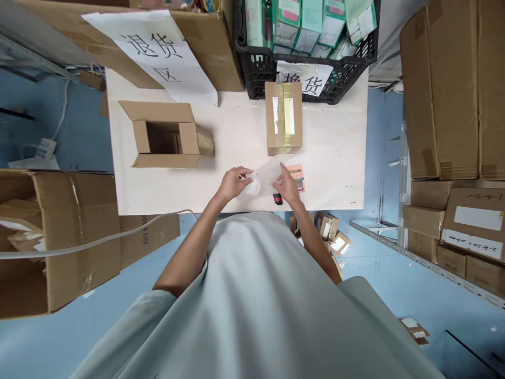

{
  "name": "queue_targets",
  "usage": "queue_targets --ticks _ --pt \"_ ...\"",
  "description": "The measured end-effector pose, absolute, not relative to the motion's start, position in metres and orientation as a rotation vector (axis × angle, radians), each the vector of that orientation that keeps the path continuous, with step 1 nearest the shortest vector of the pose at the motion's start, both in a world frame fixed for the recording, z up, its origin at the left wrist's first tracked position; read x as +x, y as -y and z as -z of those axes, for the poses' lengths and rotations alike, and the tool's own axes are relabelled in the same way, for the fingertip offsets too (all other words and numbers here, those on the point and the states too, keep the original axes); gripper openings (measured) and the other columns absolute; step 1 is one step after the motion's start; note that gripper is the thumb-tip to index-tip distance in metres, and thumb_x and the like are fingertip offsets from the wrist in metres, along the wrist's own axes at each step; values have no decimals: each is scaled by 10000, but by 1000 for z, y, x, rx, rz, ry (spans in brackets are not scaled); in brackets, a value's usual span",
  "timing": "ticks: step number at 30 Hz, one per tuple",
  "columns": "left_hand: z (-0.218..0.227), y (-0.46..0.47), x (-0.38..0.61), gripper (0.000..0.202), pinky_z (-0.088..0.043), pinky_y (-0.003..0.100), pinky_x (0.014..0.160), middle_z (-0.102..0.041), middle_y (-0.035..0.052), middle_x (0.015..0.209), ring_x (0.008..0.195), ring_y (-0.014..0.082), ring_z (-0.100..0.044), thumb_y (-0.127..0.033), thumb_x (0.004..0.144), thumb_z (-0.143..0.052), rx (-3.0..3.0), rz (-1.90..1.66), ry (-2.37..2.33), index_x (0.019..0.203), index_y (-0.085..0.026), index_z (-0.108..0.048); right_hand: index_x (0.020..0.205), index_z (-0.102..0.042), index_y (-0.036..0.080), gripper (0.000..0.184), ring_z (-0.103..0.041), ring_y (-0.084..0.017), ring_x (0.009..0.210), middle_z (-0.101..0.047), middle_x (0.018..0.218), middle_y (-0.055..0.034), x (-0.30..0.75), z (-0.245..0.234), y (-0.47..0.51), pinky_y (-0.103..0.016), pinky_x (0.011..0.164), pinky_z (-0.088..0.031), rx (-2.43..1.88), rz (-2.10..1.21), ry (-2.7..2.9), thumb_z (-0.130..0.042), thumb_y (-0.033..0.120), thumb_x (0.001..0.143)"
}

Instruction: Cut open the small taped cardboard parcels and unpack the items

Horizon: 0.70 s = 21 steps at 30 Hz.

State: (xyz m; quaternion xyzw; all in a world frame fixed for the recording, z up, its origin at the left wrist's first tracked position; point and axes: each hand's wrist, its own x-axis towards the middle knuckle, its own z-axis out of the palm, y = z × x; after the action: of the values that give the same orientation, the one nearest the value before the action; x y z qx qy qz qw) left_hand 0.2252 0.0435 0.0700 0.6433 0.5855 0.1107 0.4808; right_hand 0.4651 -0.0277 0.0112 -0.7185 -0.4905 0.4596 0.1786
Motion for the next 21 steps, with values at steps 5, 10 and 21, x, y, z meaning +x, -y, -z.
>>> queue_targets --ticks 5,10,21 --pt "-110 -38 205 213 -595 421 1075 -848 73 1131 1144 285 -728 -298 918 -716 1667 -322 -1298 1046 -245 -878 1833 -387 246 830 -699 -345 1345 -686 1533 -177 491 3 27 -426 1099 -591 -2373 -1173 1759 -667 243 1051" --pt "-145 -45 179 189 -617 398 1016 -824 67 1128 1105 273 -738 -353 888 -778 1607 -456 -1365 1017 -242 -862 1791 -431 229 722 -718 -373 1310 -676 1443 -207 495 11 26 -435 1053 -597 -2535 -1153 1759 -626 320 1101" --pt "-186 -62 138 197 -613 381 989 -780 41 1039 1079 267 -763 -355 830 -909 1545 -614 -1361 949 -216 -836 1809 -437 336 1038 -675 -282 1375 -565 1693 -129 455 -51 -1 -408 1111 -617 -1723 -1339 1562 -908 521 903"
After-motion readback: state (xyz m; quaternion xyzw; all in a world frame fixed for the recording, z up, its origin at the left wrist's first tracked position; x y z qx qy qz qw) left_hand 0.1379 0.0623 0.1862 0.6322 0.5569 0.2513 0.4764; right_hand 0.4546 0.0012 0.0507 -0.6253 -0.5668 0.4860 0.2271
